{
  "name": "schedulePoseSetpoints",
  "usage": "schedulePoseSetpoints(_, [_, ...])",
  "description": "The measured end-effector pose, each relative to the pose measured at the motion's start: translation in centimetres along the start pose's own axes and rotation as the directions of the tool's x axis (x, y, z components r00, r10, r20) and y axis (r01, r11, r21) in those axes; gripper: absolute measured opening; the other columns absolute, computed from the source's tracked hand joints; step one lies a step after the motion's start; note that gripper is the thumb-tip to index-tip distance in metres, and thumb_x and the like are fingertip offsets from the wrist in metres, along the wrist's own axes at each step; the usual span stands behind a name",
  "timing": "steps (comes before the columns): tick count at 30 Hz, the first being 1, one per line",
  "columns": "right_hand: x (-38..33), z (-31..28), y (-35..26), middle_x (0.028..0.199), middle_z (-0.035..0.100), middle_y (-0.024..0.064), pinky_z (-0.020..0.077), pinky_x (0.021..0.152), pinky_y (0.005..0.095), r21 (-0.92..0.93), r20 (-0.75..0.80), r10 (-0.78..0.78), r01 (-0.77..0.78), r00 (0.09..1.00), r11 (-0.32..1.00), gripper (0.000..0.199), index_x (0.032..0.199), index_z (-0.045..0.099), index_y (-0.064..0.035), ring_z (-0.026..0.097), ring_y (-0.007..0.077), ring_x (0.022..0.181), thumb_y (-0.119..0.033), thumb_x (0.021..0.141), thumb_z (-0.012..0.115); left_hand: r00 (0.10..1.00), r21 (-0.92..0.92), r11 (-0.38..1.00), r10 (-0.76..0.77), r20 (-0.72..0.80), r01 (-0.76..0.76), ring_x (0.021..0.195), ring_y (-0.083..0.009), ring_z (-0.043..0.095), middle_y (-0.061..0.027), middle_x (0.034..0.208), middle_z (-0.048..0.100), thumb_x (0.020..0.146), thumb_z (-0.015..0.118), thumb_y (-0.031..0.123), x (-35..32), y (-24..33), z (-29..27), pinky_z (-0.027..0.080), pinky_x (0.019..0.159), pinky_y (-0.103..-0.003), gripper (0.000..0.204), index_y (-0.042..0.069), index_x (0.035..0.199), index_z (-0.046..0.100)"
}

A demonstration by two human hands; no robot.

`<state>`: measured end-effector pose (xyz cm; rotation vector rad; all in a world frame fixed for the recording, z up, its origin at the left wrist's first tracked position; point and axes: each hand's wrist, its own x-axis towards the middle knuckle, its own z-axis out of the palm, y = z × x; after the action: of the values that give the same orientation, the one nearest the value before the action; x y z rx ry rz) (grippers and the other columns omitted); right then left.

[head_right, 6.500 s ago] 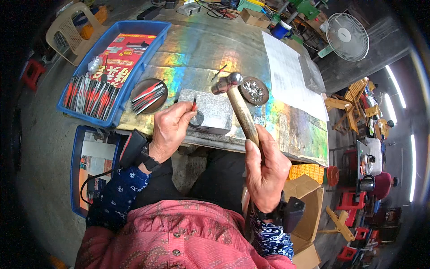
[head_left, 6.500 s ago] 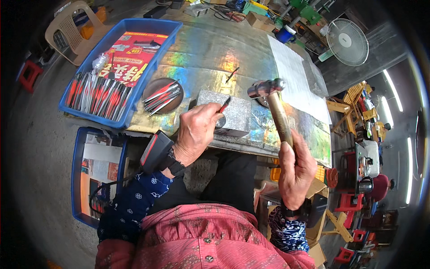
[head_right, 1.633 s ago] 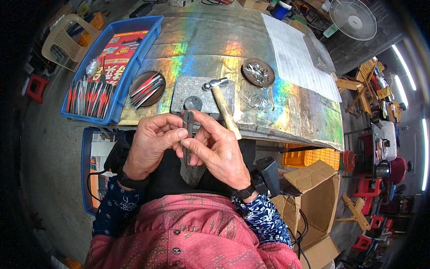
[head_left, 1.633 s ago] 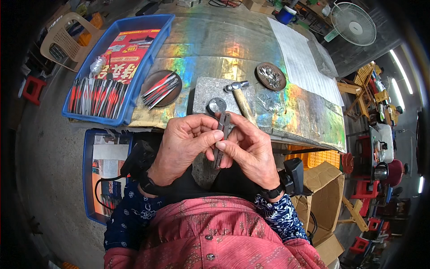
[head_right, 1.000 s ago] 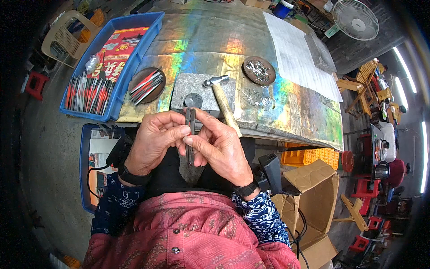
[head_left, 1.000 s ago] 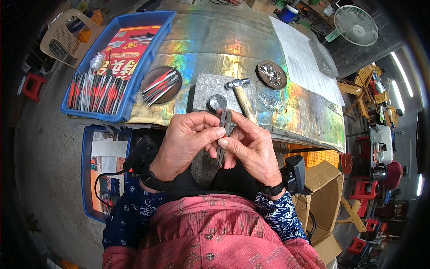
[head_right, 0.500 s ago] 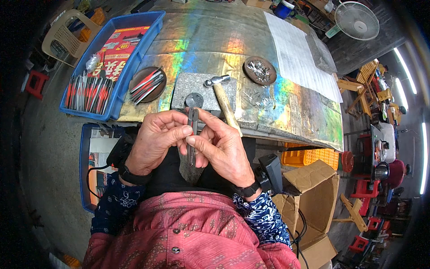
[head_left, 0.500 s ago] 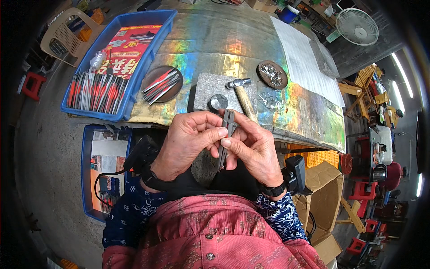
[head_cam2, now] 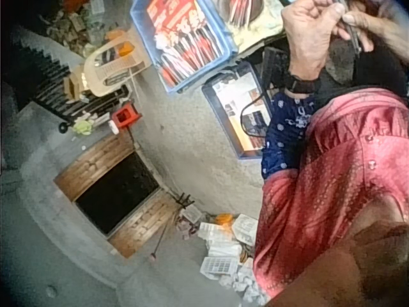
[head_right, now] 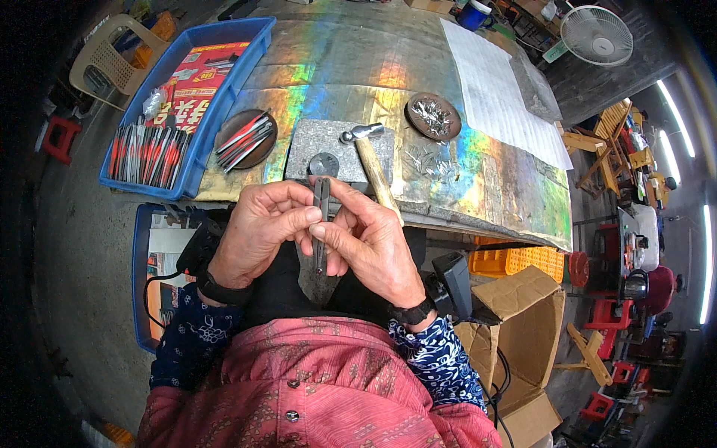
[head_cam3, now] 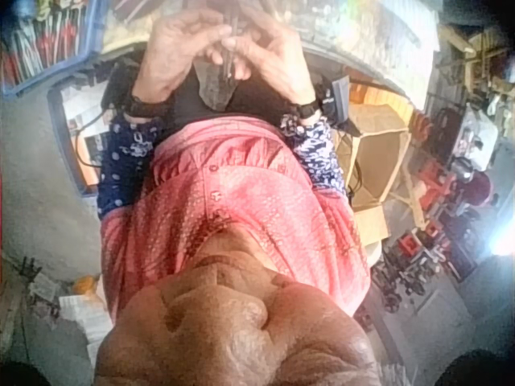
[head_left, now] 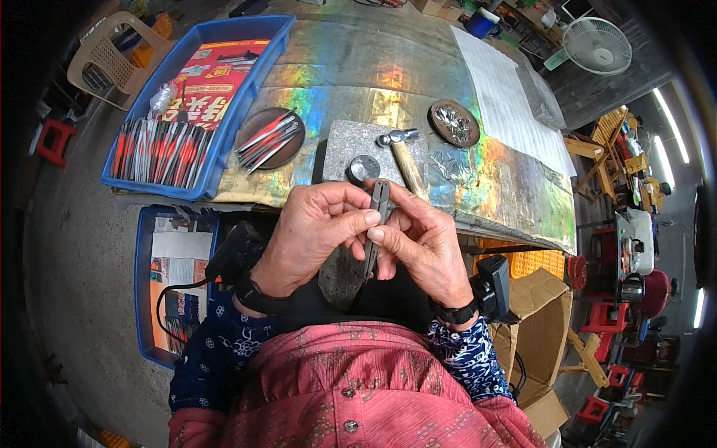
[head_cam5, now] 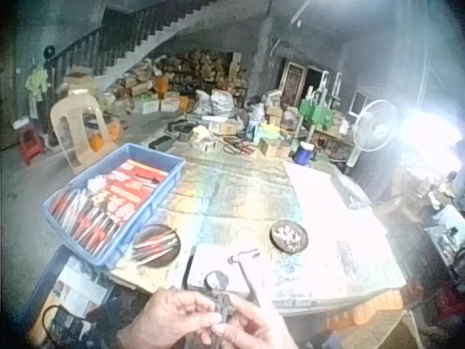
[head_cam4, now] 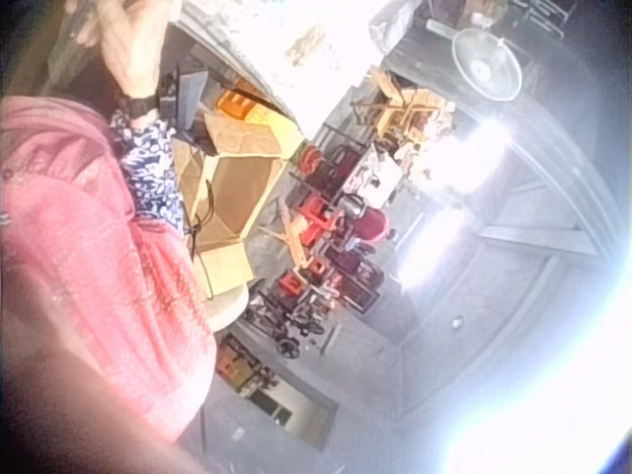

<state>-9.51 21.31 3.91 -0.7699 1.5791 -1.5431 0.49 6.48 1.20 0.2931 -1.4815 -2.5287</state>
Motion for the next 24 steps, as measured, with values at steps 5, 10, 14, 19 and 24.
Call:
schedulePoseSetpoints(5, [0.4, -0.3, -0.2, 0.064, 0.059, 0.0019, 0.0441, 0.045, 0.0203, -0.059, 0.036, -0.001, 0.003, 0.999, 0.998, 0.051, 0.137, 0.046, 0.0009, 0.057, 0.0093, 0.048, -0.008, 0.090, 0.065, 1.000, -0.031, 0.999, -0.016, -0.001, 0.016, 0.063, -0.0089, 0.063, -0.0064, 0.082, 0.067, 0.091, 0.064, 0.006, 0.2, -0.1, -0.2, 0.053, 0.054, -0.020, 0.012, -0.005, 0.096, 0.064])
schedulePoseSetpoints(10, [0.8, -0.5, 0.3, 0.064, 0.060, 0.0022, 0.0457, 0.044, 0.0201, 0.052, 0.060, 0.042, -0.046, 0.997, 0.998, 0.053, 0.138, 0.047, -0.0003, 0.058, 0.0100, 0.048, -0.008, 0.089, 0.066, 0.999, -0.024, 0.999, -0.039, 0.017, 0.039, 0.064, -0.0100, 0.064, -0.0061, 0.083, 0.067, 0.091, 0.064, 0.007, 0.5, -0.5, -0.6, 0.053, 0.054, -0.020, 0.012, -0.003, 0.098, 0.063])
schedulePoseSetpoints(14, [1.0, -0.9, 0.7, 0.064, 0.061, 0.0028, 0.0470, 0.044, 0.0208, 0.034, 0.079, 0.041, -0.043, 0.996, 0.998, 0.051, 0.138, 0.047, -0.0003, 0.059, 0.0106, 0.048, -0.010, 0.091, 0.063, 0.998, -0.050, 0.997, -0.058, 0.006, 0.059, 0.066, -0.0107, 0.065, -0.0060, 0.085, 0.067, 0.092, 0.063, 0.008, 0.5, -0.7, -0.6, 0.054, 0.055, -0.021, 0.013, -0.002, 0.099, 0.063])
schedulePoseSetpoints(19, [1.1, -1.1, 1.3, 0.066, 0.062, 0.0050, 0.0494, 0.046, 0.0226, 0.066, 0.066, 0.060, -0.064, 0.996, 0.996, 0.046, 0.138, 0.046, 0.0009, 0.060, 0.0128, 0.049, -0.010, 0.094, 0.059, 0.998, -0.068, 0.996, -0.053, -0.042, 0.050, 0.061, -0.0089, 0.062, -0.0067, 0.080, 0.066, 0.092, 0.063, 0.008, 0.4, -0.7, -0.5, 0.052, 0.053, -0.019, 0.012, -0.004, 0.095, 0.064])
schedulePoseSetpoints(24, [1.1, -1.1, 1.6, 0.066, 0.062, 0.0049, 0.0494, 0.046, 0.0230, 0.042, 0.083, 0.037, -0.040, 0.996, 0.998, 0.048, 0.137, 0.045, 0.0032, 0.060, 0.0126, 0.049, -0.008, 0.093, 0.061, 0.997, -0.046, 0.997, -0.065, -0.028, 0.064, 0.065, -0.0103, 0.064, -0.0067, 0.083, 0.067, 0.091, 0.063, 0.008, 0.5, -0.9, -0.8, 0.053, 0.054, -0.021, 0.013, -0.003, 0.098, 0.064])
